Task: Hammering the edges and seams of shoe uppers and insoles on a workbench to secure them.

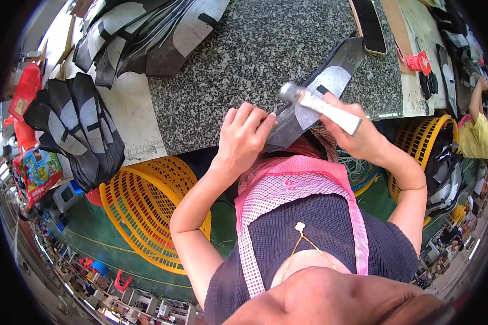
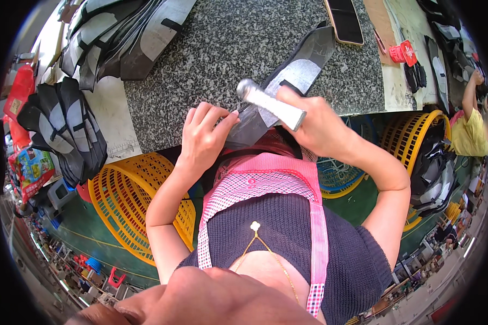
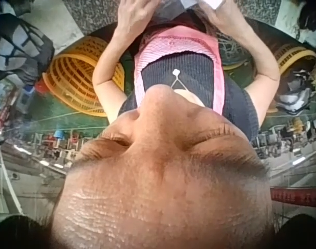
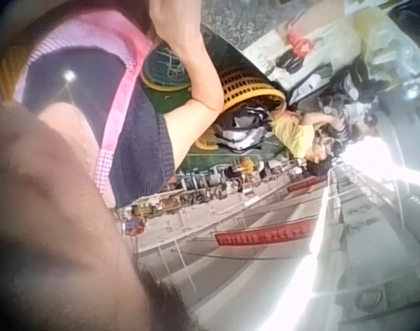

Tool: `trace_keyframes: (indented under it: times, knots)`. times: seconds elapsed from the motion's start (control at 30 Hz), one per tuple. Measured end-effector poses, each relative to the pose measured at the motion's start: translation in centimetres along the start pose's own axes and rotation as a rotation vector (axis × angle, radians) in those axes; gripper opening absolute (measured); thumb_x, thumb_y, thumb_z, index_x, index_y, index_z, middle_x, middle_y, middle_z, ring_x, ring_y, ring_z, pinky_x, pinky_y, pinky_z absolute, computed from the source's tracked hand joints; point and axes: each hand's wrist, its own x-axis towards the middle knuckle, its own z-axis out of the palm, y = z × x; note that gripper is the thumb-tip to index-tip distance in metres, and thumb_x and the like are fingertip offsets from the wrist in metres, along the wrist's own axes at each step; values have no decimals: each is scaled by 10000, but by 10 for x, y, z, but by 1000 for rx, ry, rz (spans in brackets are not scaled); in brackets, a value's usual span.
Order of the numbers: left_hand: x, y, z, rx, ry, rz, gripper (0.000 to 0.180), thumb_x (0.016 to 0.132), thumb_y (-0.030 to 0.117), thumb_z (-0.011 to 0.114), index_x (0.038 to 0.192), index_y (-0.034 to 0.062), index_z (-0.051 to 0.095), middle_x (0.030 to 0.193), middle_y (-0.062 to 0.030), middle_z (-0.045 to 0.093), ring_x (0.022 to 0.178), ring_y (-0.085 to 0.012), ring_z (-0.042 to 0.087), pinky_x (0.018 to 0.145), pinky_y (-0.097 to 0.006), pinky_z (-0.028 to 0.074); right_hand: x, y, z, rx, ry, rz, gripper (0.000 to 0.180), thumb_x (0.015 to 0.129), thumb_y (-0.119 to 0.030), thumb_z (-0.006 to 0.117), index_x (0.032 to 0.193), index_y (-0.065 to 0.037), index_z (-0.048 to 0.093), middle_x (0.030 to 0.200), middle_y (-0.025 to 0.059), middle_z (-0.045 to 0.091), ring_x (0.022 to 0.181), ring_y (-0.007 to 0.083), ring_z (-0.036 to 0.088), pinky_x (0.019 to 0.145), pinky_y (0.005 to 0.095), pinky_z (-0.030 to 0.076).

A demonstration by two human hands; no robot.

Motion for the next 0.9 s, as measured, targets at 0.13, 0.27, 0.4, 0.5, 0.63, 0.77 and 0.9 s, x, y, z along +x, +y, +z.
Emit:
trace_keyframes:
  times: [0.13,0.27,0.4,0.5,0.63,0.77,0.9]
  knots:
    - [-1,-1,-8,-41,66,-154,162,753,240,814,867,134,768,837,37,645,854,-192,583,734,-357,412,-4,8,16,-206,-152,-51,201,967,-162,618,1033,-26,485,754,218,628,739,450,650,602,536,494]
    - [-9,4,1,-146,127,-341,157,723,259,857,793,146,774,786,36,662,804,-187,585,723,-359,392,4,15,8,-128,-56,-53,107,962,-44,584,1042,6,533,743,221,568,733,467,609,606,464,472]
    - [-12,17,2,-72,166,-350,136,727,201,864,797,135,769,766,36,684,766,-184,590,717,-339,400,0,-1,5,10,-42,-59,102,955,-51,578,1023,6,527,747,204,568,745,453,622,608,444,478]
    - [-11,18,5,-48,161,-298,118,765,193,838,829,135,757,793,42,678,786,-175,587,717,-342,387,1,16,15,-189,-154,-100,162,901,-42,591,1051,-31,533,782,218,627,745,444,654,621,508,509]
    - [-21,32,6,176,140,-184,144,826,193,786,936,117,734,869,29,656,832,-182,575,728,-359,388,7,6,9,-82,-27,-92,216,897,-61,604,1079,-21,495,786,234,644,763,443,661,628,512,518]
    - [-20,39,9,314,95,-149,184,840,171,747,997,80,719,896,-4,631,863,-200,577,735,-363,398,7,16,19,-210,-218,-119,254,901,-70,613,1118,-28,488,800,222,658,765,443,661,642,514,527]
    - [-24,44,14,404,59,-135,211,836,158,723,1019,56,701,906,-14,612,876,-199,575,744,-361,405,10,18,21,-208,-82,-179,267,884,-88,636,1091,-30,479,793,223,661,757,447,661,640,521,524]
